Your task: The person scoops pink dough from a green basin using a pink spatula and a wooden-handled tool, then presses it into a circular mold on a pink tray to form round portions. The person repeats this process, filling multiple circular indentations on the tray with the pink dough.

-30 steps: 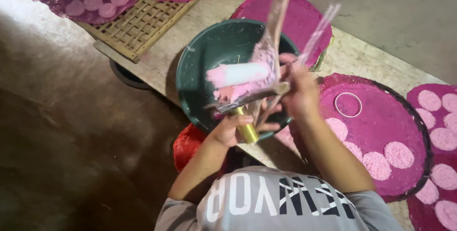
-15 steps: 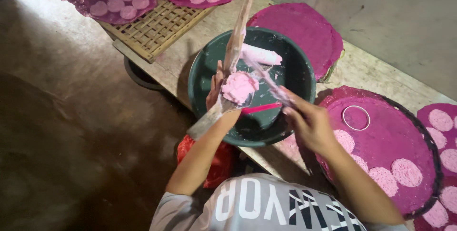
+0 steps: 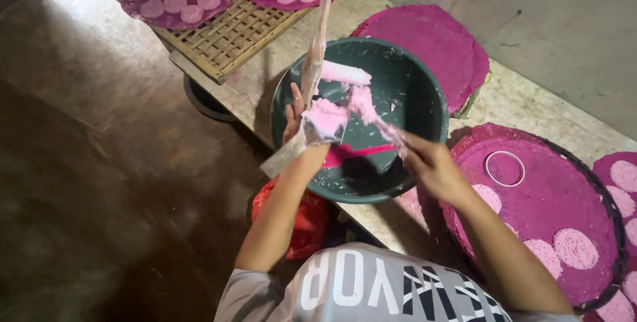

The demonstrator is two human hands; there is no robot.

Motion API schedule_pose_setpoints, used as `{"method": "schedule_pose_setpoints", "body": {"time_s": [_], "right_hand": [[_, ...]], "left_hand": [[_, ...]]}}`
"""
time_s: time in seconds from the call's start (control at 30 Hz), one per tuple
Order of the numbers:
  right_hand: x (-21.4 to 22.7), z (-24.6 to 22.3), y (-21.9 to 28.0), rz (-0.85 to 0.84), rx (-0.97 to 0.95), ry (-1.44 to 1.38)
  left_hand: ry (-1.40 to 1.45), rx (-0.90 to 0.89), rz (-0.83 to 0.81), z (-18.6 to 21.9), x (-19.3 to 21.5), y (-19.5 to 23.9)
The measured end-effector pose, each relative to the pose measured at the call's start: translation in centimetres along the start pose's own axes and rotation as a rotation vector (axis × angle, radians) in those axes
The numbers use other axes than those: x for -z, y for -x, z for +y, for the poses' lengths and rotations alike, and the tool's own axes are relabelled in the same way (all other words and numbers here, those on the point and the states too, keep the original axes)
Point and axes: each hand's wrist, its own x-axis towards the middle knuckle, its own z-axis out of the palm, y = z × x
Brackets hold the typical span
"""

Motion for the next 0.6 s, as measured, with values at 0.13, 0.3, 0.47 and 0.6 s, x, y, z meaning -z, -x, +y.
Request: {"method": "schedule_pose_setpoints", "body": {"time_s": [0.13,0.3,0.47,0.6], "right_hand": [[-3.2,-0.5,-0.1,0.112,0.219,0.209],[-3.5,-0.6,1.5,0.029,0.303,0.333],[5.4,-7.5,-0.2,-0.156,-0.005,0.777],[5.5,-12.4,-3.8,-0.446,0.094,1.204]], "left_hand": [[0.004,0.013,0.024,1.6,0.4,-0.2],[0.186,0.059,-0.037,0.9,0.7,-0.9],[0.434,-0.126,0.034,-1.4,3.7,-0.7],[0.57,-0.017,-0.305,1.0,5.4,0.3]]}}
